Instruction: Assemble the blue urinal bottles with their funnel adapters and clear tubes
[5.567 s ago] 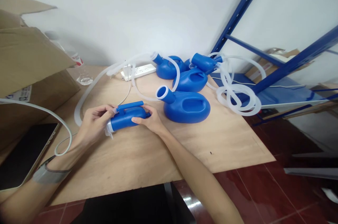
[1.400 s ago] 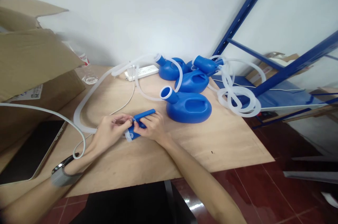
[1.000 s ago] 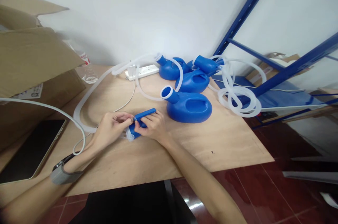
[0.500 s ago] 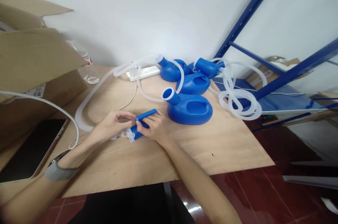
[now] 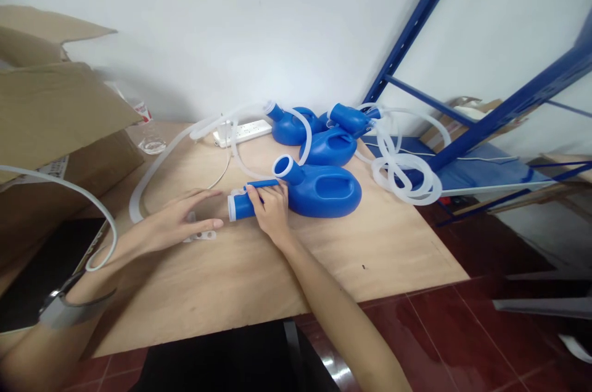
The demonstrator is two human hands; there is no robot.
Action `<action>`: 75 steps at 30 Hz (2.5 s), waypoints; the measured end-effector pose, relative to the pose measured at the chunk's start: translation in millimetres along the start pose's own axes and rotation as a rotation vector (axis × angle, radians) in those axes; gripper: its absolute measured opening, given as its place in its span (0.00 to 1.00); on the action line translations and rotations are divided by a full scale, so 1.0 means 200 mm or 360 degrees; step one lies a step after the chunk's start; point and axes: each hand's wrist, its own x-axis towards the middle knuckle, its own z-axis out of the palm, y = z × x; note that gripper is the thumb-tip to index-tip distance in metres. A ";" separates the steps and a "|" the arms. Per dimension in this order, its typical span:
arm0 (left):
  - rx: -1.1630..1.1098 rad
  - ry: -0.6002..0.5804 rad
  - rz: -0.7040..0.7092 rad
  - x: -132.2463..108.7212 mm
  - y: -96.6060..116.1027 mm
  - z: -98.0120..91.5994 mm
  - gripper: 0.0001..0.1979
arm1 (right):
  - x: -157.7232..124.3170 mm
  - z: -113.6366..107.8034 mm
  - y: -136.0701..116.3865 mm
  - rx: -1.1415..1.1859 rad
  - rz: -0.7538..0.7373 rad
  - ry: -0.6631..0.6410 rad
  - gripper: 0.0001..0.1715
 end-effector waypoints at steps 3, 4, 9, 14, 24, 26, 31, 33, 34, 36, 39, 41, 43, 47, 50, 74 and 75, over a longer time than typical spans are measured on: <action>0.0103 -0.0162 -0.0177 0.00 -0.02 -0.05 0.56 | 0.00 0.01 -0.01 0.0057 0.0079 -0.0085 0.21; 0.0124 -0.0196 -0.0231 0.00 -0.03 -0.06 0.58 | 0.00 0.01 -0.01 0.0080 0.0093 -0.0107 0.20; 0.0212 -0.0133 -0.0280 -0.02 -0.10 -0.11 0.49 | -0.01 0.04 0.00 0.0129 0.0067 -0.0177 0.32; 0.0171 -0.0172 -0.0154 -0.08 -0.19 -0.13 0.40 | 0.00 0.05 0.03 0.0129 0.0103 -0.0180 0.39; 0.0260 -0.0118 0.0101 -0.04 -0.03 -0.01 0.36 | 0.03 0.03 0.02 0.0328 0.0173 -0.0161 0.45; 0.0236 -0.0079 0.0148 -0.03 -0.01 -0.03 0.34 | 0.03 0.03 0.02 0.0373 0.0207 -0.0130 0.44; 0.0226 0.0060 0.0173 -0.01 0.00 -0.23 0.29 | 0.04 0.06 0.05 0.0661 0.0537 -0.0163 0.51; 0.0234 0.0184 0.0194 -0.01 0.02 -0.31 0.27 | 0.04 0.06 0.06 0.0738 0.0578 -0.0219 0.52; 0.0267 0.0287 0.0211 0.00 0.04 -0.34 0.27 | 0.03 0.06 0.05 0.0755 0.0571 -0.0260 0.53; 0.0366 0.0413 0.0253 0.05 0.09 -0.36 0.29 | 0.03 0.06 0.05 0.0760 0.0531 -0.0318 0.52; 0.0480 0.0398 0.0278 0.17 0.22 -0.32 0.35 | 0.03 0.04 0.03 0.0723 0.0401 -0.0324 0.45; 0.0578 0.0399 0.0291 0.27 0.31 -0.26 0.35 | 0.02 0.03 0.02 0.0638 0.0294 -0.0295 0.37; 0.0687 0.0394 0.0299 0.36 0.40 -0.20 0.33 | 0.00 0.00 0.01 0.0497 0.0183 -0.0263 0.30; 0.0706 0.0277 0.0441 0.46 0.50 -0.14 0.30 | -0.06 -0.21 -0.03 0.0208 -0.0196 -0.0100 0.18; 0.0666 0.0176 0.0550 0.48 0.51 -0.13 0.28 | -0.06 -0.51 0.02 0.0031 -0.0430 0.0134 0.10; 0.0711 0.0004 0.0591 0.48 0.52 -0.03 0.33 | 0.14 -0.72 0.55 -0.0290 0.0195 0.0091 0.23; 0.0727 0.0005 0.0587 0.48 0.53 -0.03 0.32 | 0.15 -0.72 0.54 -0.0303 0.0203 0.0084 0.23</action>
